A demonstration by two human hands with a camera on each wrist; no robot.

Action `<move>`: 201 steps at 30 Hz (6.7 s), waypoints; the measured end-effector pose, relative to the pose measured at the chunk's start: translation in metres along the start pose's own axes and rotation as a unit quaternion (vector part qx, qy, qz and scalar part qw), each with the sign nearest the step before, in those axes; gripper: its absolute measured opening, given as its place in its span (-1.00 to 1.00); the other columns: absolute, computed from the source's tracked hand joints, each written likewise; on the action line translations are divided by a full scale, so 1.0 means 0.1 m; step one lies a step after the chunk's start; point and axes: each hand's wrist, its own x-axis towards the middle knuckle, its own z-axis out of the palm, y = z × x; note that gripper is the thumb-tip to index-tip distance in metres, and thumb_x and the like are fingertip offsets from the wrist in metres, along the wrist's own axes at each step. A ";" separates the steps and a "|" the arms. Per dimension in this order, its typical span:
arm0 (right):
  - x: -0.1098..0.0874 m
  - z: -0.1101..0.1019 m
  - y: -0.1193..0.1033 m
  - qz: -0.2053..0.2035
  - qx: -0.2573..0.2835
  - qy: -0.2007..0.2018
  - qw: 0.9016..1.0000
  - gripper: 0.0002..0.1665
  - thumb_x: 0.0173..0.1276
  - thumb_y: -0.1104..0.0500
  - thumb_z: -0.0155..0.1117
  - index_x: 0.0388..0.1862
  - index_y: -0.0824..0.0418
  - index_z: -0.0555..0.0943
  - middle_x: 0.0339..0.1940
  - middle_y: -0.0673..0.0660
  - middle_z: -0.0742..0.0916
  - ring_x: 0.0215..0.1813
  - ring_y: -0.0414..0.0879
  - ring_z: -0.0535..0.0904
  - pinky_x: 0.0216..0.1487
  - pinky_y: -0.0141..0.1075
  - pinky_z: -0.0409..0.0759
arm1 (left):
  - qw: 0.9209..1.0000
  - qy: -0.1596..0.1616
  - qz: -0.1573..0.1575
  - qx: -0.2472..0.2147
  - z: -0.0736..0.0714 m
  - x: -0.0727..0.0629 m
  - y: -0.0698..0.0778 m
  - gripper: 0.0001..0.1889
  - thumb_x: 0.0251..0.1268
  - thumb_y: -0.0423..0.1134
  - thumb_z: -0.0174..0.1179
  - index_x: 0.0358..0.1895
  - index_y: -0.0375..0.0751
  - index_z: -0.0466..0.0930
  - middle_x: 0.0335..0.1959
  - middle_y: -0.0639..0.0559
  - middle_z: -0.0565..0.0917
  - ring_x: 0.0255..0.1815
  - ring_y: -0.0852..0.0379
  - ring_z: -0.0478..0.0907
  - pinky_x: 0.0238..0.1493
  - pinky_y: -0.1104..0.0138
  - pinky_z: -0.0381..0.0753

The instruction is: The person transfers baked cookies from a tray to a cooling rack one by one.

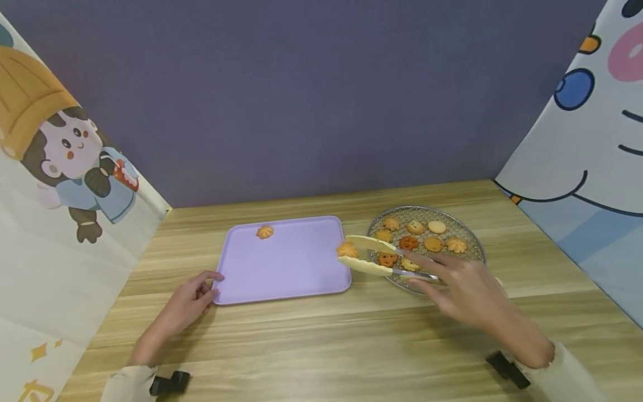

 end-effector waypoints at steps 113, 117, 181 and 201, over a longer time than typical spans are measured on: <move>0.08 0.05 -0.05 0.049 -0.058 -0.144 0.987 0.31 -0.09 -0.64 0.31 0.51 0.07 0.28 -0.17 0.38 0.70 -0.79 -0.32 0.11 -0.75 -0.47 0.11 | 1.000 0.006 -0.010 -0.002 0.01 -0.01 0.06 -0.71 0.44 -0.44 0.10 0.17 -0.30 0.51 -0.49 -0.03 0.52 -0.59 0.18 0.44 -0.61 0.39 0.45; 0.19 0.14 -0.11 0.036 -0.057 -0.156 0.985 0.27 -0.04 -0.68 0.20 0.43 0.15 0.37 -0.08 0.39 0.70 -0.79 -0.31 0.13 -0.77 -0.46 0.09 | 1.000 0.006 -0.012 -0.005 0.01 -0.02 0.06 -0.71 0.44 -0.44 0.10 0.17 -0.31 0.51 -0.49 -0.02 0.52 -0.59 0.18 0.44 -0.61 0.39 0.45; 1.82 1.73 -0.76 0.000 0.016 -0.271 0.962 -0.26 0.21 -0.48 0.23 -0.20 0.18 0.63 -0.67 -0.03 0.51 -0.67 -0.22 0.39 -0.69 -0.36 0.39 | 1.000 0.007 -0.009 0.002 0.00 -0.01 0.06 -0.72 0.44 -0.43 0.12 0.16 -0.32 0.51 -0.51 -0.01 0.51 -0.60 0.19 0.43 -0.61 0.39 0.43; 1.83 1.78 -0.85 0.030 0.019 -0.269 0.962 -0.47 0.32 -0.29 0.31 -0.43 0.16 0.58 -0.64 0.00 0.52 -0.59 -0.14 0.39 -0.60 -0.26 0.44 | 1.000 0.005 -0.006 -0.006 0.00 0.00 0.04 -0.72 0.43 -0.45 0.11 0.16 -0.32 0.51 -0.49 -0.03 0.51 -0.60 0.19 0.44 -0.61 0.39 0.45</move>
